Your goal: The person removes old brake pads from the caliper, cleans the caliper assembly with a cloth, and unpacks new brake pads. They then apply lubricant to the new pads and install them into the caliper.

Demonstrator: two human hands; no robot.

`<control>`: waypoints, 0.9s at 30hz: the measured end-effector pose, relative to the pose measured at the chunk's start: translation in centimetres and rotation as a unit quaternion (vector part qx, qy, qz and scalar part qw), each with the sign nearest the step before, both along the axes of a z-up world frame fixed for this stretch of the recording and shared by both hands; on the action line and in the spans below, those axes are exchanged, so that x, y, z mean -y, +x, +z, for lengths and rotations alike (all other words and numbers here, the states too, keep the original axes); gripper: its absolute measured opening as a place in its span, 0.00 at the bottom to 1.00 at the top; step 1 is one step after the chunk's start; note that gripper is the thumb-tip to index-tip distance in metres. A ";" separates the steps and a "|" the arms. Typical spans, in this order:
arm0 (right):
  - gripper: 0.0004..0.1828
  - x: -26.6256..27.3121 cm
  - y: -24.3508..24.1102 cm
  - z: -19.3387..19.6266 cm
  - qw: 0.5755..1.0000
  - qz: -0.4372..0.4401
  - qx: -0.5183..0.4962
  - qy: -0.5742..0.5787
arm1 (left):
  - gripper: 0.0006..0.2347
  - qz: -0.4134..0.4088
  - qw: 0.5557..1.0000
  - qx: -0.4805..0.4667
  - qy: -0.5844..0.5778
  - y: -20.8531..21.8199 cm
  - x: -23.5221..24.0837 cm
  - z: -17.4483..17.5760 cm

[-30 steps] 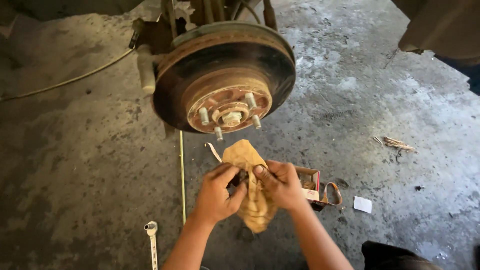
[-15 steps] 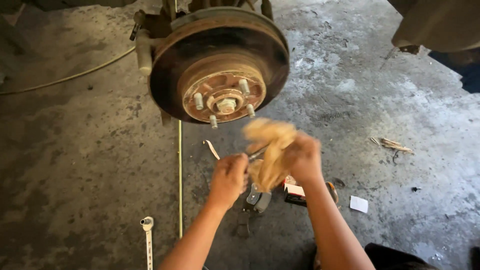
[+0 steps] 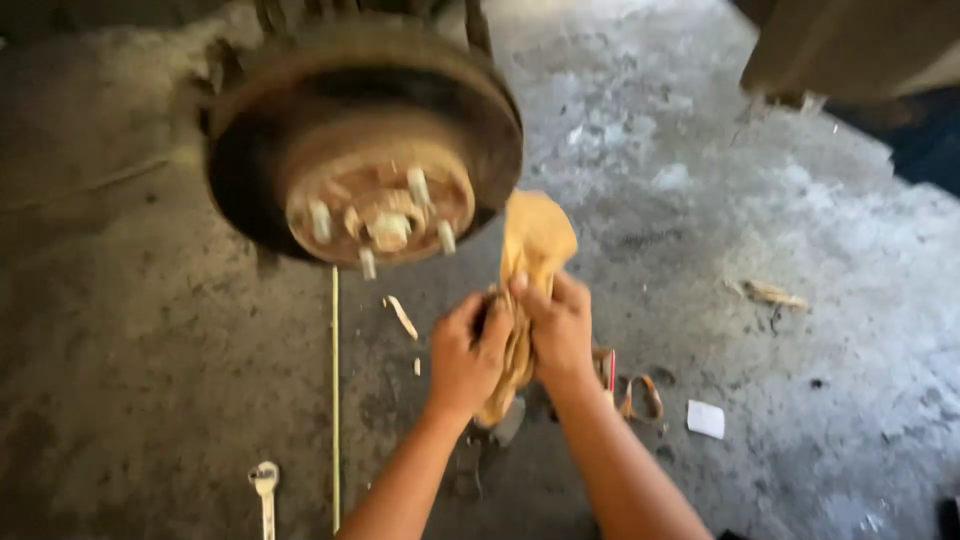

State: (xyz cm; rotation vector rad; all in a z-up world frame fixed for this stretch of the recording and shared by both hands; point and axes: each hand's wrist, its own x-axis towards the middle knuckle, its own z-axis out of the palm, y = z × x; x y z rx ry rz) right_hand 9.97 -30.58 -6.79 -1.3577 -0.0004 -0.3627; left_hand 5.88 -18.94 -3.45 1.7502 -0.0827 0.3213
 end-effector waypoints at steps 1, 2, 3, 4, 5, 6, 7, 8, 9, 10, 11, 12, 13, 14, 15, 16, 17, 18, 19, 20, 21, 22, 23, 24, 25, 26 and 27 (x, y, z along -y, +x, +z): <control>0.06 -0.2 0.3 -0.1 0.998 0.011 -0.021 0.056 | 0.08 0.047 0.993 0.082 0.067 0.3 0.3 -1.1; 0.10 -0.1 0.5 0.0 0.993 0.022 -0.042 0.109 | 0.06 0.093 0.973 0.164 0.130 0.4 0.9 -2.2; 0.10 0.0 -0.1 0.1 0.993 0.022 -0.049 0.105 | 0.06 0.094 0.975 0.157 0.127 -0.4 1.1 -2.7; 0.12 -0.1 -0.2 0.7 0.992 0.018 -0.056 0.109 | 0.05 0.094 0.955 0.202 0.196 -0.9 1.2 -2.8; 0.15 -0.3 -0.4 1.5 0.991 0.014 -0.063 0.113 | 0.04 0.093 0.928 0.245 0.264 -1.4 1.2 -2.6; 0.15 0.0 -0.1 1.5 0.991 0.017 -0.061 0.114 | 0.04 0.095 0.927 0.247 0.265 -1.8 1.3 -2.1; 0.15 0.3 0.1 1.7 0.994 0.014 -0.055 0.095 | 0.06 0.096 0.921 0.238 0.293 -2.2 1.5 -1.6; 0.16 0.3 0.6 1.8 0.996 0.010 -0.047 0.079 | 0.08 0.095 0.913 0.230 0.323 -2.4 1.4 -1.0; 0.16 0.2 0.1 2.6 0.996 0.011 -0.044 0.083 | 0.08 0.096 0.911 0.233 0.326 -2.8 1.0 -0.6; 0.16 0.4 -0.4 3.4 0.994 0.023 -0.044 0.094 | 0.07 0.076 0.953 0.166 0.240 -3.1 0.9 -0.3; 0.18 0.5 -0.9 4.0 0.993 0.035 -0.044 0.104 | 0.08 0.054 0.982 0.096 0.152 -3.4 0.8 -0.1; 0.18 1.5 -0.9 3.7 0.993 0.037 -0.043 0.101 | 0.08 0.056 0.982 0.097 0.149 -3.4 0.0 -0.3; 0.15 2.5 -0.8 3.2 0.999 0.026 -0.019 0.011 | 0.08 0.064 0.990 0.064 0.105 -3.4 -0.9 -0.6; 0.13 3.4 -0.9 2.6 0.997 0.014 0.002 -0.078 | 0.08 0.070 0.995 0.028 0.062 -3.5 -1.8 -1.0; 0.13 4.0 -1.0 -0.6 0.997 0.015 -0.002 -0.079 | 0.08 0.070 0.995 0.024 0.061 -3.1 -2.7 -1.4; 0.10 4.8 -1.0 -3.8 0.990 0.006 0.001 -0.138 | 0.09 0.082 0.994 0.018 0.071 -2.5 -3.5 -1.8; 0.07 5.7 -1.0 -7.0 0.981 -0.003 0.004 -0.196 | 0.09 0.094 0.992 0.011 0.080 -1.9 -4.2 -2.3; 0.07 4.3 -1.9 -16.4 0.980 -0.008 0.008 -0.198 | 0.09 0.090 0.993 0.017 0.077 -1.6 -4.1 -2.4; 0.11 4.1 -2.4 -24.5 0.886 0.101 0.007 -0.452 | 0.10 0.078 0.994 -0.054 0.062 -1.3 -4.0 -2.5; 0.15 4.2 -2.3 -31.7 0.718 0.204 0.001 -0.666 | 0.10 0.066 0.988 -0.128 0.050 -1.4 -4.0 -2.9; 0.15 4.2 -2.7 -29.4 0.719 0.200 -0.001 -0.665 | 0.10 0.062 0.989 -0.127 0.051 -0.7 -3.5 -4.0; 0.25 4.0 -3.4 -27.2 0.721 0.269 -0.045 -0.636 | 0.09 0.051 0.987 -0.151 0.009 -0.1 -3.2 -5.3; 0.35 3.8 -4.1 -25.1 0.718 0.336 -0.089 -0.603 | 0.09 0.040 0.983 -0.174 -0.033 0.5 -2.9 -6.6; 0.35 5.7 -1.6 -25.3 0.719 0.336 -0.089 -0.602 | 0.09 0.040 0.983 -0.174 -0.032 0.6 -2.4 -6.7; 0.25 7.5 0.9 -25.6 0.734 0.278 -0.110 -0.610 | 0.08 0.037 0.972 -0.204 -0.107 0.6 -1.9 -6.7; 0.15 9.5 3.4 -25.9 0.746 0.219 -0.132 -0.615 | 0.07 0.032 0.955 -0.234 -0.182 0.8 -1.3 -6.9; 0.15 10.8 4.9 -23.7 0.747 0.217 -0.134 -0.614 | 0.07 0.030 0.955 -0.235 -0.180 1.7 -1.4 -8.0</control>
